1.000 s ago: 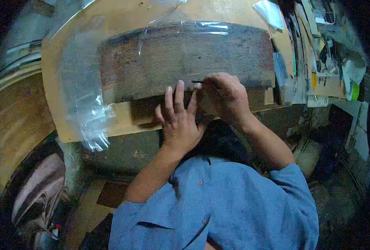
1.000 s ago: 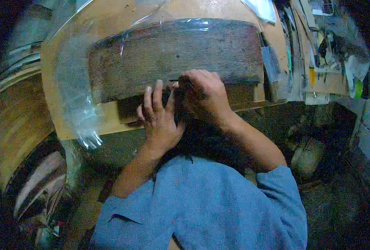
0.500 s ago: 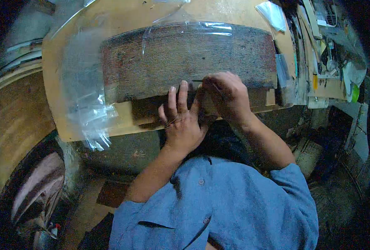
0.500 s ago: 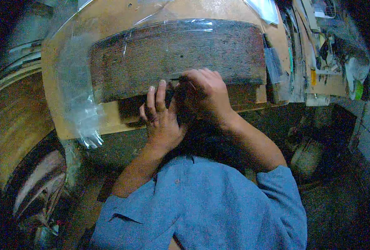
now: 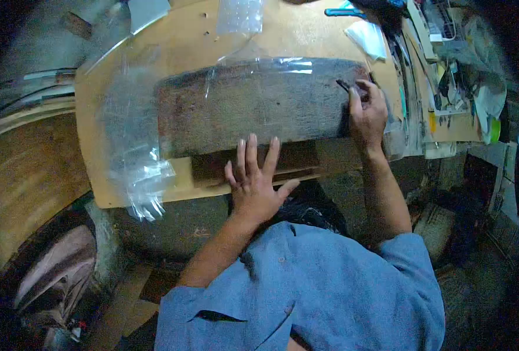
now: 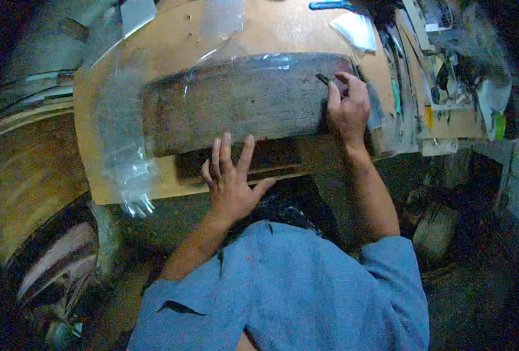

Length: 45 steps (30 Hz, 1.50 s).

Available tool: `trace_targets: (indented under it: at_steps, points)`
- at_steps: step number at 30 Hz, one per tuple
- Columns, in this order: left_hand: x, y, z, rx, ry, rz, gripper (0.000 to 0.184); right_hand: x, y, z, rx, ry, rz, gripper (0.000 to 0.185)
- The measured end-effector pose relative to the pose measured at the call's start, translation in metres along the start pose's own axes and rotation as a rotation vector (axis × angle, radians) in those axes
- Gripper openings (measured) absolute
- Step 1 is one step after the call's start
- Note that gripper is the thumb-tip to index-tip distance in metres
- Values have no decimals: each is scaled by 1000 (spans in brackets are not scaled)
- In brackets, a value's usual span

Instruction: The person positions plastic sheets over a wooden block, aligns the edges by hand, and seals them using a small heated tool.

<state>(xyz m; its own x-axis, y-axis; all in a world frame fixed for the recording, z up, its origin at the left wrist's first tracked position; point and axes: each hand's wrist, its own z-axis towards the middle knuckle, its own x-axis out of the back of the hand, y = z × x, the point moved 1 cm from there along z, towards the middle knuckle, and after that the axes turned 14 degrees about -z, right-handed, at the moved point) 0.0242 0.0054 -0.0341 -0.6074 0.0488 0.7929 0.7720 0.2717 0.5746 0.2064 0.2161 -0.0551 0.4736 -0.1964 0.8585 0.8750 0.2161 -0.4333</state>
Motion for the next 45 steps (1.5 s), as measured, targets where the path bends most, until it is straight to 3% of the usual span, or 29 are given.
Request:
trace_targets:
  at_steps: [2, 4, 6, 7, 8, 10, 11, 13, 15, 17, 19, 20, 21, 23, 24, 27, 28, 29, 30, 31, 34, 35, 36, 37, 38, 40, 41, 43, 45]
  points:
    - [-2, -5, -12, -41, -1, 9, 86, 8, -6, -13, 69, 40, 43, 19]
    - [-2, -10, -26, -92, -8, -39, 74, 17, -20, -47, -63, -137, 258, 19]
    - [-4, -21, -42, -78, -76, -78, 70, 31, -45, -76, -44, -423, 367, 20]
    - [-7, -27, -48, -57, -154, -131, 66, 15, -40, -100, -212, -632, 538, 22]
    - [-8, -29, -53, -89, -80, -153, 61, 16, -55, -110, -416, -842, 748, 23]
    - [-3, -34, -56, -49, -66, -252, 61, 5, -69, -124, -611, -1019, 829, 26]
    - [-1, -36, -55, -1, -61, -362, 61, -17, -62, -136, -527, -1051, 939, 34]
    - [-1, -38, -50, -41, 40, -326, 55, -16, -85, -121, -636, -1058, 837, 37]
    - [-2, -44, -43, 23, 187, -662, 50, -62, -65, -130, -588, -1118, 773, 46]
    - [4, -42, -36, 79, 161, -672, 50, -79, -61, -127, -538, -1168, 704, 57]
    - [-4, -49, -27, 270, 153, -1119, 52, -74, -67, -128, -477, -1131, 706, 62]
    - [-3, -49, -25, 461, 117, -1272, 52, -79, -64, -133, -517, -1220, 836, 54]
    - [-2, -47, -20, 443, 121, -1271, 52, -75, -66, -135, -504, -1209, 840, 54]
    - [-9, -49, -16, 583, 92, -1587, 55, -68, -70, -136, -347, -1051, 899, 44]
    - [-11, -53, -13, 497, 51, -1744, 51, -23, -91, -118, -244, -1139, 881, 38]
    - [-4, -59, -11, 493, 68, -1823, 39, -12, -93, -138, 226, -1108, 907, 40]
    - [0, -63, -11, 472, 41, -1896, 30, 7, -101, -127, 234, -1097, 905, 40]
    - [5, -68, -11, 452, 12, -1968, 23, 32, -107, -117, 374, -1266, 638, 41]
    - [18, -58, -11, 320, 218, -1860, 21, 58, -115, -104, 505, -1415, 353, 43]
    - [32, -49, -13, 192, 419, -1737, 19, 80, -120, -89, 513, -1407, 353, 43]
    - [94, -61, -22, -17, 580, -1519, 19, 124, -125, -55, 695, -1332, 478, 37]
    - [118, -81, -25, 37, 409, -1625, 19, 142, -128, -42, 573, -1306, 594, 32]
    - [131, -91, -26, 92, 232, -1722, 19, 152, -135, -32, 612, -1096, 606, 33]
    - [154, -67, -36, 82, 232, -1715, 19, 159, -141, -24, 645, -886, 614, 39]
    - [192, -18, -54, -88, 17, -1389, 20, 165, -151, -17, 648, -874, 619, 39]
    - [220, 6, -71, -269, -324, -1140, 22, 177, -173, -3, 985, -384, 576, 54]
    - [227, 12, -74, -286, -398, -1180, 22, 176, -180, 1, 985, -370, 578, 54]
    - [244, 44, -80, -369, -492, -1223, 21, 166, -189, 2, 1305, -609, 521, 58]
    - [252, 58, -82, -439, -516, -1224, 19, 160, -188, 5, 1429, -636, 568, 47]
